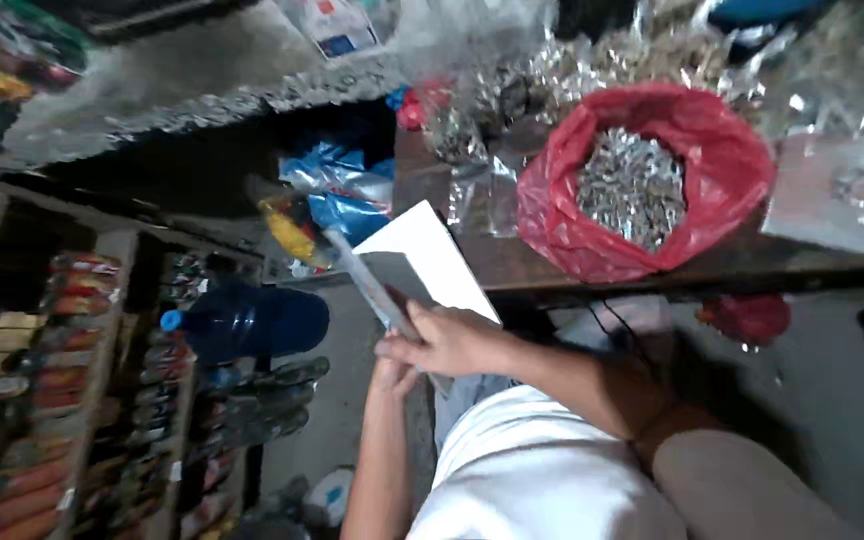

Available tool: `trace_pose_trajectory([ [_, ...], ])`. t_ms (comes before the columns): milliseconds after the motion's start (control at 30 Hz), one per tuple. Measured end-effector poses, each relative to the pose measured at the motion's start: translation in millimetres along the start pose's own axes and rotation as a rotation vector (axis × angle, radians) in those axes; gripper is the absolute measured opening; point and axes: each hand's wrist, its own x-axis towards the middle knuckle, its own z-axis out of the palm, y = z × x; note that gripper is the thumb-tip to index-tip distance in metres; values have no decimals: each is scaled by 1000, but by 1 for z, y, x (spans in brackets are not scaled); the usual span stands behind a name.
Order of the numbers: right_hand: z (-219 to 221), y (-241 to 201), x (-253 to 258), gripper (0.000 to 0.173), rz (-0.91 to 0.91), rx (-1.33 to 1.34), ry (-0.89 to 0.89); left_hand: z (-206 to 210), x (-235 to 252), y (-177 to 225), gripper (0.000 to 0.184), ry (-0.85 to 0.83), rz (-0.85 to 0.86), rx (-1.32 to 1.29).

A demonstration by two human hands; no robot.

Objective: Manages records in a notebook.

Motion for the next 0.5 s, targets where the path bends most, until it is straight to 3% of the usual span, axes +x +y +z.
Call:
trace_pose_trajectory([
  [67,16,-4,-2,85,-37,-152,-24,-1,-6,1,34,4,-13,-135],
  [133,35,0,-9,85,-107,-301,95,28,-23,15,31,197,-57,-133],
  [200,43,7,-17,80,-146,-400,210,-19,-22,-16,29,-66,134,-233],
  [300,26,10,-30,82,8,-409,182,-29,-32,-25,22,-118,76,-318],
  [433,-6,44,-41,52,77,-332,24,-40,-39,-48,28,-300,-39,-115],
  [500,-15,76,-51,36,-60,-359,55,-31,-36,-57,29,-215,-89,4],
])
